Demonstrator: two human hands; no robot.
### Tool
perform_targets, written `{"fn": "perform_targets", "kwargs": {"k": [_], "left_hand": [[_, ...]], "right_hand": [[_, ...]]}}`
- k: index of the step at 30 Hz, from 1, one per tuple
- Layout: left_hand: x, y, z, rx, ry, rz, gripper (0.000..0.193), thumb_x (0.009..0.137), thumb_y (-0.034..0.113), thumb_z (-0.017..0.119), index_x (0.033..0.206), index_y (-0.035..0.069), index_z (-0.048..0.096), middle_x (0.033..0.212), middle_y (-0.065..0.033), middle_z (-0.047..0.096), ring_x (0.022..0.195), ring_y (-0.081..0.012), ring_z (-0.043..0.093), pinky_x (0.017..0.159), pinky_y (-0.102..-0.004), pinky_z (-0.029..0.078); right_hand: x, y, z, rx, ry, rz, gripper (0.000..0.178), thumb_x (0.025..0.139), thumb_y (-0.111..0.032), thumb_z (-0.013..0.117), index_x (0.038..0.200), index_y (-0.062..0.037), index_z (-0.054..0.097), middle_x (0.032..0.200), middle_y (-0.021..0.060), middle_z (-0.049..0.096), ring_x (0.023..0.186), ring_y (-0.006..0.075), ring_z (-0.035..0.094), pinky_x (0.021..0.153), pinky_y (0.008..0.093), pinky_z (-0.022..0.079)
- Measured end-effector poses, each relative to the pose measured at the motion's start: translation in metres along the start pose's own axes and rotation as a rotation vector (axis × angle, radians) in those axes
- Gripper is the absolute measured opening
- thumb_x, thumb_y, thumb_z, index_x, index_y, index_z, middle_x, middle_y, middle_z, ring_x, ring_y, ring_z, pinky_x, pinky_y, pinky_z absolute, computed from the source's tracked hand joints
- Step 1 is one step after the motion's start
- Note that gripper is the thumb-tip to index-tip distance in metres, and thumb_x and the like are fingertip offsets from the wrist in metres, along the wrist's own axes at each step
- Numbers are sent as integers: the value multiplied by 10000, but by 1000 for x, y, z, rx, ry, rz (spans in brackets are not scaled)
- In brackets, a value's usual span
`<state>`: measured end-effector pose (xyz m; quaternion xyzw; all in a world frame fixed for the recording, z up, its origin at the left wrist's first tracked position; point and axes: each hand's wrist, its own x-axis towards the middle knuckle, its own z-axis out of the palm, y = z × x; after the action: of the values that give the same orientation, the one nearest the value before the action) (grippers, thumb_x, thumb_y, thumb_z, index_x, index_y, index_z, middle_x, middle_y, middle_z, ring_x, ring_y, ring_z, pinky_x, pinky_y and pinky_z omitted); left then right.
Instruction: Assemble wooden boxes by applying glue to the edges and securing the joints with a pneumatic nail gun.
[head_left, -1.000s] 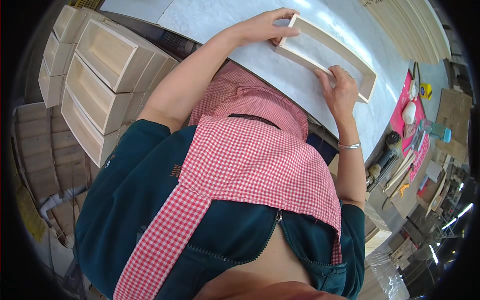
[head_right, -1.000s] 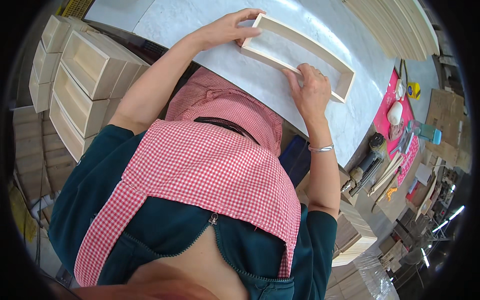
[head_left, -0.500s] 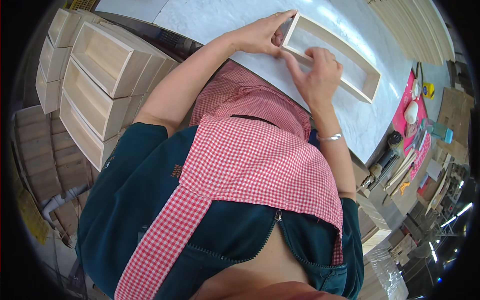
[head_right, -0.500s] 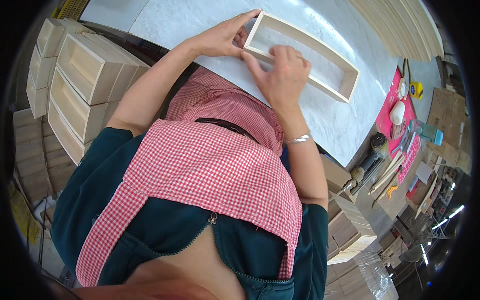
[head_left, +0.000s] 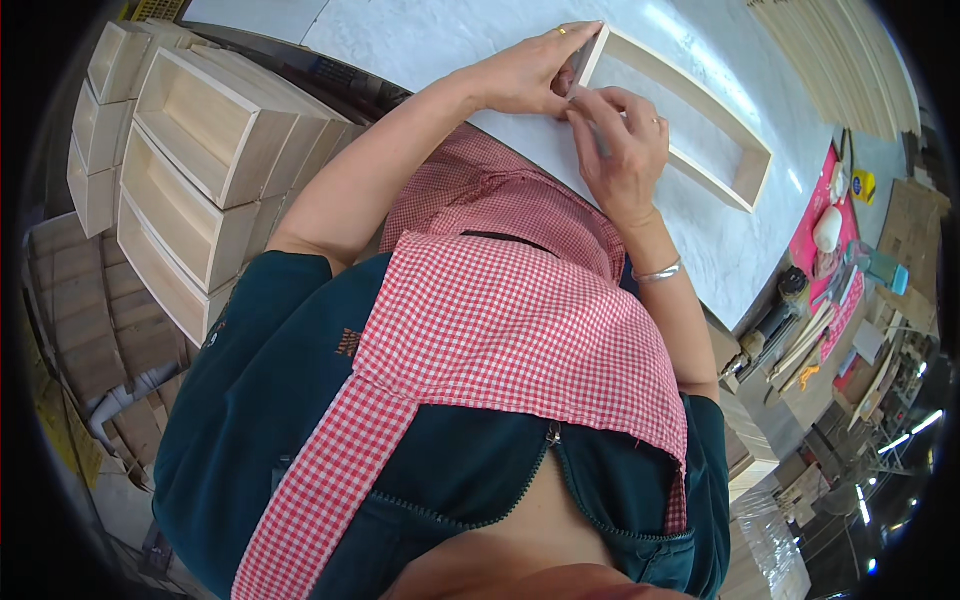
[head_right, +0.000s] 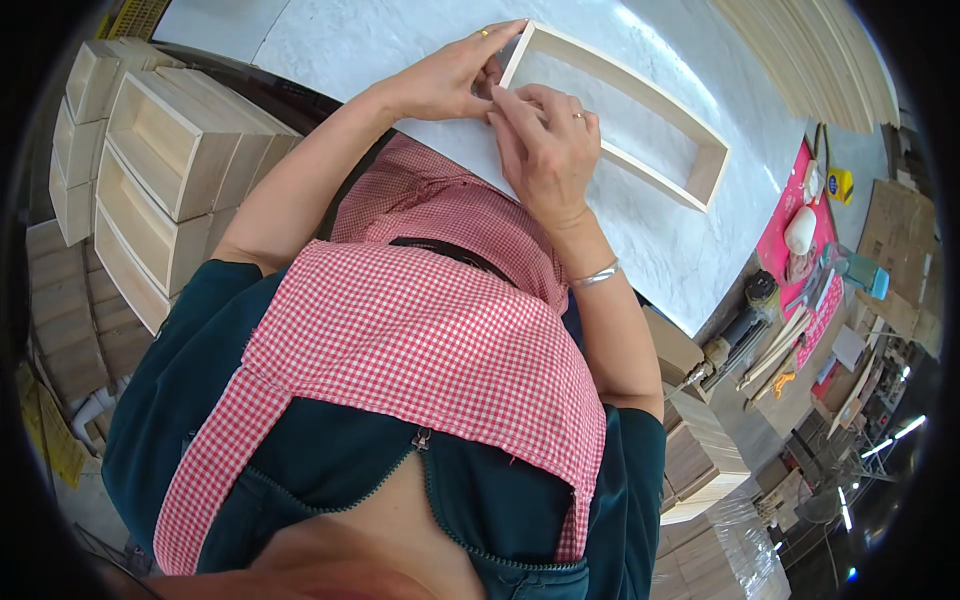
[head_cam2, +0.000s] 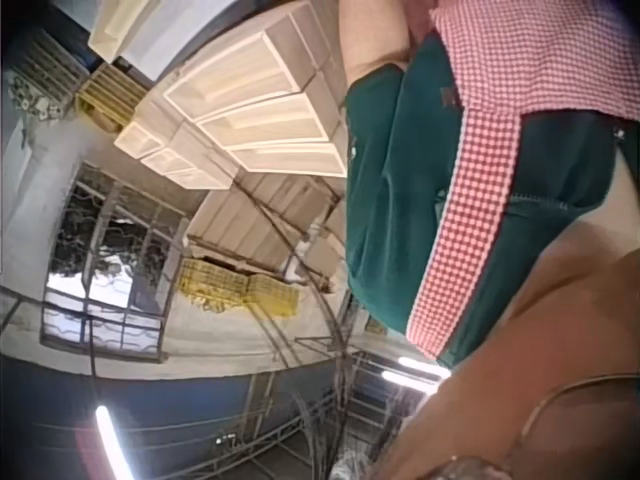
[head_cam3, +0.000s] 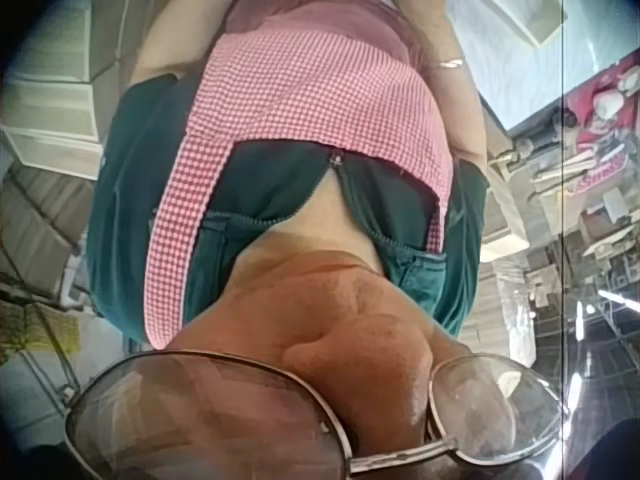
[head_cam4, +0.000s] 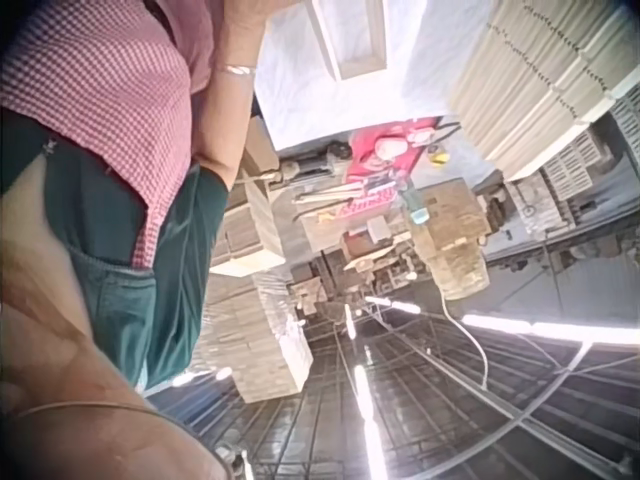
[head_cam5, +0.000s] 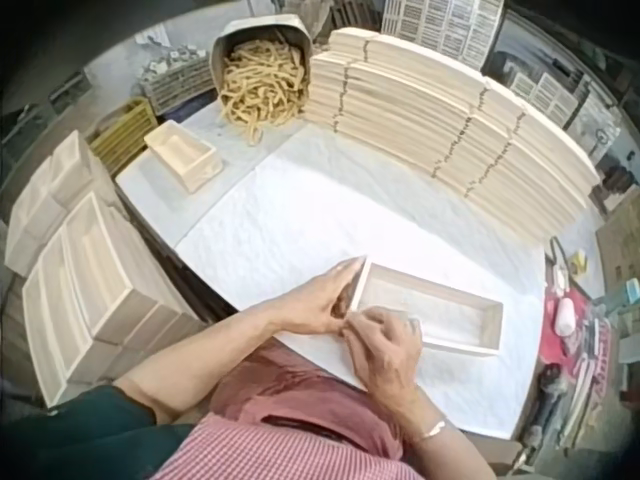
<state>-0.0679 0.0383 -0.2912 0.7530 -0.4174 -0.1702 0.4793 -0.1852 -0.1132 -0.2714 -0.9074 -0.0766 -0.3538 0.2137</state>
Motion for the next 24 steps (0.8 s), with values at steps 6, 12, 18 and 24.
{"fn": "perform_targets", "kwargs": {"k": [6,12,18,24], "left_hand": [[1,4,-1,-16,23,17,1017,723,120,854,1549,-1,273,1289,-169,570,804,-222,596,717,-302,531],[1,8,-5,-7,-14,-11,1016,746,101,846,1576,38,262,1344,-155,537,852,-210,590,751,-292,534],[0,11,-3,35,10,-5,989,734,176,870,1520,-39,311,1285,-178,563,804,-214,598,738,-271,530],[-12,57,-6,-61,-10,-232,912,720,190,868,1464,-55,401,1234,-185,597,828,-225,612,768,-281,540]], "right_hand": [[-2,5,-4,-1,-120,-92,278,786,-47,718,1030,-172,758,934,-22,627,742,160,518,679,292,376],[-1,3,-11,65,-191,-11,282,790,-17,705,1024,-163,763,989,-1,646,801,179,547,725,303,418],[-48,50,-104,-138,112,268,363,845,-35,727,1202,-28,661,1161,124,673,1051,254,637,940,354,502],[-203,172,-292,-1098,-123,918,554,867,-419,711,1135,59,628,1012,267,667,925,397,644,849,464,523]]}}
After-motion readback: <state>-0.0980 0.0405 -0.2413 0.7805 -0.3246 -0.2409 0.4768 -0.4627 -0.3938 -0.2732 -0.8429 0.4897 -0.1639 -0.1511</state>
